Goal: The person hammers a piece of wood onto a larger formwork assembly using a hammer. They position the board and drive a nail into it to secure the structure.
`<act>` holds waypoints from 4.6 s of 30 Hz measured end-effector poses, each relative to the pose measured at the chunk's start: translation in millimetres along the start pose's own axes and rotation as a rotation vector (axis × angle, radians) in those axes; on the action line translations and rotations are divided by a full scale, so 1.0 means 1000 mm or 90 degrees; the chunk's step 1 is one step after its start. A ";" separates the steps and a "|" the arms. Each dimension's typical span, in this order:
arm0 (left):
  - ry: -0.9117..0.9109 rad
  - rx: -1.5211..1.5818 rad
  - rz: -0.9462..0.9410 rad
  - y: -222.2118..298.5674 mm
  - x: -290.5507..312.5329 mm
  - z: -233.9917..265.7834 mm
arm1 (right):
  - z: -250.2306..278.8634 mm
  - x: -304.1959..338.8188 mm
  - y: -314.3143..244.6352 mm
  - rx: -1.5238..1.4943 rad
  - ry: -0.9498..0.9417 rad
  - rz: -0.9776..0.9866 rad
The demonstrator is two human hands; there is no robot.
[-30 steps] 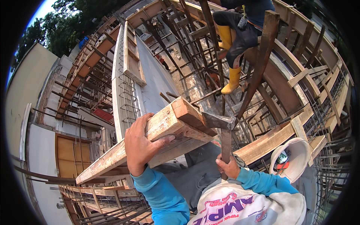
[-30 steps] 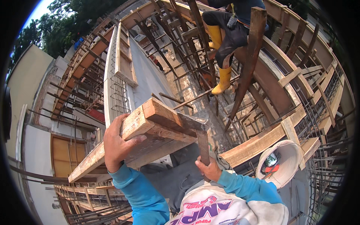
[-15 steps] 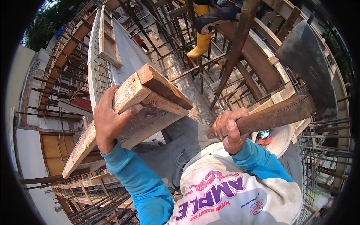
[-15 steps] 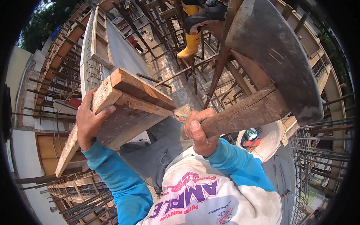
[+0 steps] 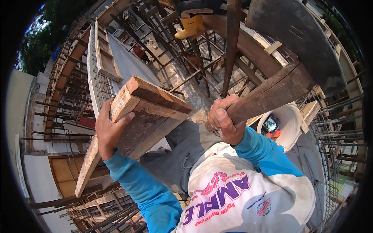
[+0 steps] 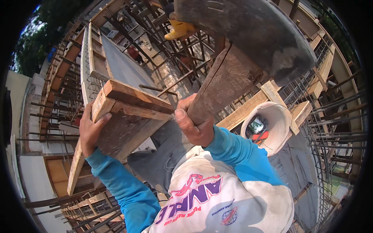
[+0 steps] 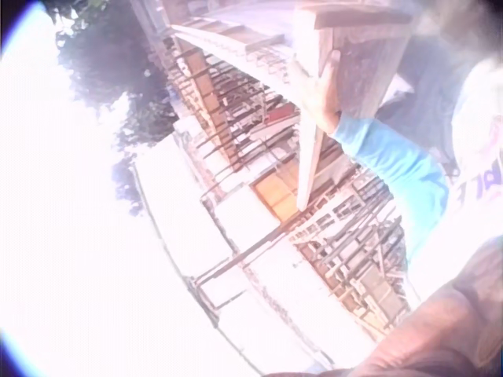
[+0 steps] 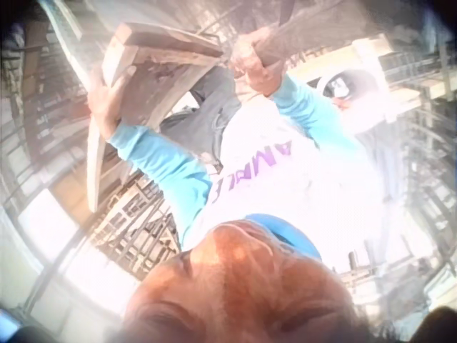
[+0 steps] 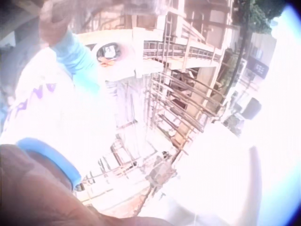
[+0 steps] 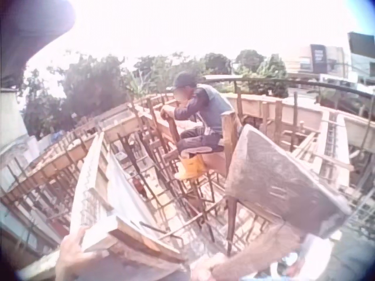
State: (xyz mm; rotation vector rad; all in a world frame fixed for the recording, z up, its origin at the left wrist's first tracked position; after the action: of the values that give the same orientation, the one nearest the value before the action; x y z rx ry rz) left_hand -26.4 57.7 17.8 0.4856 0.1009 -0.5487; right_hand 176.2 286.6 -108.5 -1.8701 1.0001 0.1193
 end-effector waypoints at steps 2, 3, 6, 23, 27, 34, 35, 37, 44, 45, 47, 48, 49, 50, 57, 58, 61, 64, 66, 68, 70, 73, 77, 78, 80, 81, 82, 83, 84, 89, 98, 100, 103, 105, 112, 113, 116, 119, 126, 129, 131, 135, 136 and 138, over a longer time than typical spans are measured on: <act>-0.002 -0.009 -0.009 0.003 0.000 0.002 | -0.009 0.029 0.021 -0.115 0.040 -0.012; -0.011 -0.013 -0.018 0.003 -0.003 -0.003 | -0.007 0.049 0.045 0.090 -0.021 -0.175; -0.004 -0.037 -0.040 -0.009 -0.004 -0.006 | 0.014 0.069 0.071 0.346 -0.098 -0.410; 0.002 -0.040 -0.031 -0.003 0.009 0.002 | -0.014 0.052 0.052 0.318 -0.161 -0.465; 0.003 -0.030 -0.031 -0.006 0.009 -0.001 | -0.013 0.028 0.034 0.286 -0.137 -0.435; -0.018 -0.017 -0.017 0.000 0.005 0.001 | -0.029 0.028 0.014 0.094 0.032 -0.157; -0.015 -0.019 -0.017 -0.001 0.004 0.002 | -0.028 0.038 0.030 0.253 -0.012 -0.186; -0.021 -0.032 -0.023 0.000 0.000 -0.003 | -0.002 0.074 0.080 0.286 -0.042 -0.484; -0.004 -0.018 -0.033 -0.001 0.005 -0.002 | 0.037 0.056 0.033 -0.017 0.002 -0.666; -0.004 -0.006 -0.024 -0.003 0.008 0.000 | 0.033 0.042 0.019 -0.019 -0.001 -0.670; 0.000 -0.008 -0.018 -0.007 0.012 0.002 | 0.021 0.014 -0.006 0.036 -0.063 -0.408; 0.006 -0.005 -0.023 -0.006 0.011 0.002 | 0.017 0.008 -0.006 0.039 -0.062 -0.408; 0.005 -0.003 -0.028 -0.004 0.008 0.001 | 0.012 0.000 -0.010 0.041 -0.034 -0.241; -0.003 -0.005 -0.026 -0.003 0.007 0.000 | 0.008 0.008 -0.002 0.043 -0.009 -0.183; 0.009 -0.031 -0.048 -0.006 0.008 -0.001 | -0.007 0.052 0.051 0.155 -0.149 -0.704; 0.008 -0.035 -0.049 -0.005 0.008 0.000 | -0.006 0.048 0.049 0.151 -0.149 -0.704; -0.004 -0.003 -0.028 -0.002 0.009 0.000 | -0.007 0.033 0.026 0.170 -0.174 -0.616; 0.003 -0.023 -0.027 -0.006 0.011 -0.002 | -0.013 0.014 -0.002 0.122 -0.184 -0.338; -0.001 0.024 -0.014 -0.003 0.012 0.001 | -0.018 -0.003 -0.021 0.142 -0.104 -0.003; -0.003 0.036 0.003 -0.003 0.015 0.002 | -0.021 0.014 -0.008 0.093 -0.103 -0.037; -0.006 -0.006 -0.020 0.002 0.007 -0.001 | -0.015 0.051 0.033 0.173 -0.037 -0.259; -0.002 -0.027 -0.020 0.005 0.007 -0.001 | -0.003 0.064 0.067 0.117 -0.129 -0.630; 0.012 0.001 -0.006 -0.008 0.014 0.002 | -0.008 0.039 0.048 0.277 -0.186 -0.503; 0.018 -0.024 -0.019 -0.011 0.012 0.001 | -0.009 0.035 0.042 0.283 -0.188 -0.497; 0.029 -0.050 -0.033 -0.010 0.008 0.000 | -0.013 0.022 0.018 0.260 -0.154 -0.426; 0.023 -0.032 -0.030 -0.007 0.008 0.000 | -0.015 0.016 0.005 0.253 -0.145 -0.406; 0.019 -0.015 -0.023 -0.006 0.010 0.001 | -0.019 0.002 -0.013 0.237 -0.157 -0.304; 0.021 -0.013 -0.012 -0.006 0.013 0.003 | -0.023 -0.004 -0.021 0.218 -0.169 -0.203; 0.016 0.004 0.002 -0.003 0.014 0.004 | -0.024 0.000 -0.018 0.223 -0.173 -0.206; -0.006 -0.013 -0.030 -0.001 0.004 0.001 | 0.001 0.059 0.055 0.159 -0.098 -0.562; 0.026 -0.033 -0.023 -0.014 0.005 0.000 | -0.022 0.015 -0.001 0.263 -0.167 -0.425; 0.034 -0.021 -0.021 -0.009 0.007 0.002 | -0.025 0.003 -0.022 0.247 -0.180 -0.236; 0.028 -0.024 -0.022 -0.010 0.006 0.001 | -0.022 0.032 0.001 0.225 -0.142 -0.161; 0.033 -0.027 -0.039 -0.006 0.002 0.000 | 0.004 0.079 0.061 0.310 -0.131 -0.337; 0.033 -0.045 -0.032 -0.011 0.006 0.002 | 0.051 0.099 0.056 0.011 0.049 -0.882; 0.035 -0.046 -0.022 -0.007 0.008 0.003 | 0.051 0.086 0.044 0.017 0.005 -0.833; 0.025 -0.010 -0.036 -0.010 0.003 -0.001 | 0.049 0.051 0.030 0.174 -0.162 -0.634; 0.001 -0.018 -0.009 -0.015 -0.002 0.003 | 0.034 -0.004 0.020 0.290 -0.169 -0.304; -0.068 0.028 0.013 -0.037 -0.034 -0.002 | -0.026 -0.020 -0.014 0.242 0.001 -0.120; -0.090 0.016 0.023 -0.038 -0.043 -0.005 | -0.023 0.036 0.043 0.348 -0.001 -0.212; -0.102 0.030 0.025 -0.039 -0.051 -0.012 | -0.004 0.062 0.074 0.402 -0.038 -0.286; -0.119 0.104 0.017 -0.063 -0.057 -0.009 | -0.002 0.043 0.054 0.471 -0.077 -0.303; -0.116 0.107 0.023 -0.066 -0.057 -0.009 | -0.013 0.025 0.034 0.447 -0.125 -0.317; -0.102 0.065 0.033 -0.071 -0.060 -0.009 | -0.031 0.009 0.010 0.435 -0.119 -0.280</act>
State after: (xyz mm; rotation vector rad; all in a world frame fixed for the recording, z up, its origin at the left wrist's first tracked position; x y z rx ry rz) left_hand -114.6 37.6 -6.9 0.5407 -0.0927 -0.5424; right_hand 165.3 255.0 -103.3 -1.3664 0.4016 -0.2752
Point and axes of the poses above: each hand's wrist, its own x-axis away from the middle knuckle, its own z-axis out of the back of the hand, y = z × x, the point moved 2 cm from there along -x, towards the middle knuckle, and after that the axes turned 3 degrees about y, right-handed, at the moved point
